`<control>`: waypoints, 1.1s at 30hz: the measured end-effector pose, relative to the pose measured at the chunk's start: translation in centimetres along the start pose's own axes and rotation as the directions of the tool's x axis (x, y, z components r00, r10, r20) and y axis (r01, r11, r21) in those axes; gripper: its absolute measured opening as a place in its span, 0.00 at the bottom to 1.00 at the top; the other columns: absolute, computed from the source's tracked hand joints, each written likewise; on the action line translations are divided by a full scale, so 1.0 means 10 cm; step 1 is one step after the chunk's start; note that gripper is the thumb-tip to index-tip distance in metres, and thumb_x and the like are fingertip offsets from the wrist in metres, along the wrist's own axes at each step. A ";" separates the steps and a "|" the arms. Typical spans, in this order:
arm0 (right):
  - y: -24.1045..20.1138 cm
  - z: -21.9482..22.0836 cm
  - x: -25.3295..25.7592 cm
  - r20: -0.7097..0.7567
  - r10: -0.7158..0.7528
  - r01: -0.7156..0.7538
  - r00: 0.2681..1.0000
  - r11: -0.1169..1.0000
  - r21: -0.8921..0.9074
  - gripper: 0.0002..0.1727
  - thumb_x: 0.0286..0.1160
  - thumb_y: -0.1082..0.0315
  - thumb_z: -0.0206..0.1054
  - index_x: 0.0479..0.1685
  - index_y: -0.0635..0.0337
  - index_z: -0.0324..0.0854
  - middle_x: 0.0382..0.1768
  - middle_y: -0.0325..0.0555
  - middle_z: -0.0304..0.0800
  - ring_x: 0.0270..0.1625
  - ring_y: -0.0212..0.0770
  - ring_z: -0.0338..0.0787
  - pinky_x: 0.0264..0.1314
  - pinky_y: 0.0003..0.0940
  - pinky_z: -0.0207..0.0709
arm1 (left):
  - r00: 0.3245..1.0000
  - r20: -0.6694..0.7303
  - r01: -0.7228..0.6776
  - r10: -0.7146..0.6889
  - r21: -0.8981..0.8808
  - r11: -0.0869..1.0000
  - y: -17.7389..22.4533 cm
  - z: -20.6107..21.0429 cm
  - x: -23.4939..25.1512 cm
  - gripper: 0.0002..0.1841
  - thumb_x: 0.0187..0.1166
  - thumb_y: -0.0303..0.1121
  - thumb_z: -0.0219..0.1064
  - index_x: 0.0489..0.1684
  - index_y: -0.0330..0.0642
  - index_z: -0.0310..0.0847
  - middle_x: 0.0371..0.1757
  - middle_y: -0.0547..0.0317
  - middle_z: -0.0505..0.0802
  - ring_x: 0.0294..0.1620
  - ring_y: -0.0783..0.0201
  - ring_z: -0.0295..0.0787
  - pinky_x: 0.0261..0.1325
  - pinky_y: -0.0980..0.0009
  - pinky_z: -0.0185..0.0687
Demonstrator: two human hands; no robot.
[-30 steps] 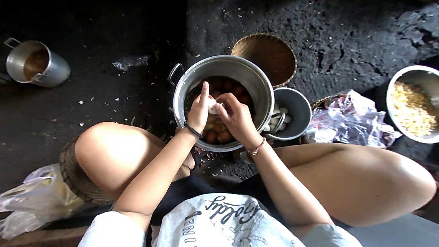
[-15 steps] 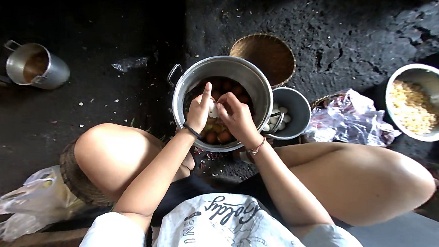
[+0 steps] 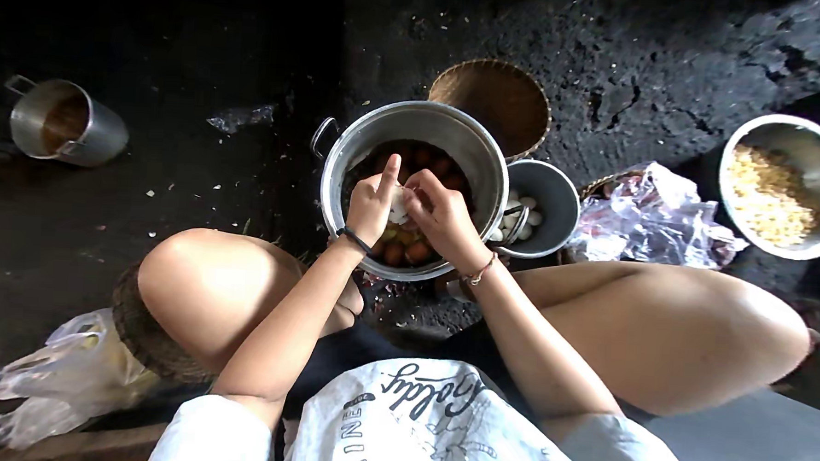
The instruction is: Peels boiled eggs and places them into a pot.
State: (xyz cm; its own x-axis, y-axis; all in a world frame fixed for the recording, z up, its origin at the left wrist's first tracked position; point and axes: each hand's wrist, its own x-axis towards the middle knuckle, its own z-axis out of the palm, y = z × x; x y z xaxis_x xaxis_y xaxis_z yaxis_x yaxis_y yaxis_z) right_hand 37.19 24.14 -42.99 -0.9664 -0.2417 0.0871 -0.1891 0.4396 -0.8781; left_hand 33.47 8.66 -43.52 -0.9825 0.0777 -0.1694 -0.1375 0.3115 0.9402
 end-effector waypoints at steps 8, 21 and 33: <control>0.00 -0.01 0.02 -0.028 0.100 -0.099 0.995 0.995 0.010 0.13 0.90 0.66 0.58 0.65 0.58 0.73 0.34 0.52 0.88 0.23 0.43 0.88 0.24 0.40 0.85 | 0.994 0.078 0.084 -0.074 -0.128 0.988 0.02 0.02 -0.02 0.33 0.95 0.54 0.37 0.48 0.37 0.86 0.38 0.56 0.91 0.41 0.68 0.87 0.54 0.64 0.83; 0.10 -0.01 0.08 0.002 0.158 -0.155 0.987 0.968 0.198 0.19 0.87 0.55 0.64 0.67 0.55 0.74 0.39 0.49 0.90 0.29 0.40 0.91 0.29 0.36 0.89 | 0.981 0.104 0.188 -0.166 -0.254 0.949 -0.03 0.04 0.00 0.29 0.95 0.53 0.40 0.61 0.39 0.81 0.51 0.54 0.88 0.53 0.67 0.84 0.61 0.64 0.81; 0.09 0.11 0.11 -0.085 0.113 -0.108 0.990 0.992 0.059 0.13 0.86 0.74 0.55 0.63 0.64 0.77 0.43 0.53 0.89 0.34 0.41 0.89 0.36 0.38 0.85 | 0.974 0.098 0.220 -0.206 -0.169 0.961 -0.02 0.00 -0.14 0.36 0.86 0.70 0.40 0.64 0.50 0.82 0.52 0.57 0.89 0.49 0.64 0.85 0.53 0.60 0.82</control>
State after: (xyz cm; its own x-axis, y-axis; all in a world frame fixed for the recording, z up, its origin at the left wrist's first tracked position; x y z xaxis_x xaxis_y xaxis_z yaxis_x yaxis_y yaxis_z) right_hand 36.18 23.37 -44.17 -0.9928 -0.1164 0.0271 -0.0730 0.4114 -0.9085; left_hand 34.85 8.48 -43.47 -0.9159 0.1040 -0.3876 -0.3698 0.1567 0.9158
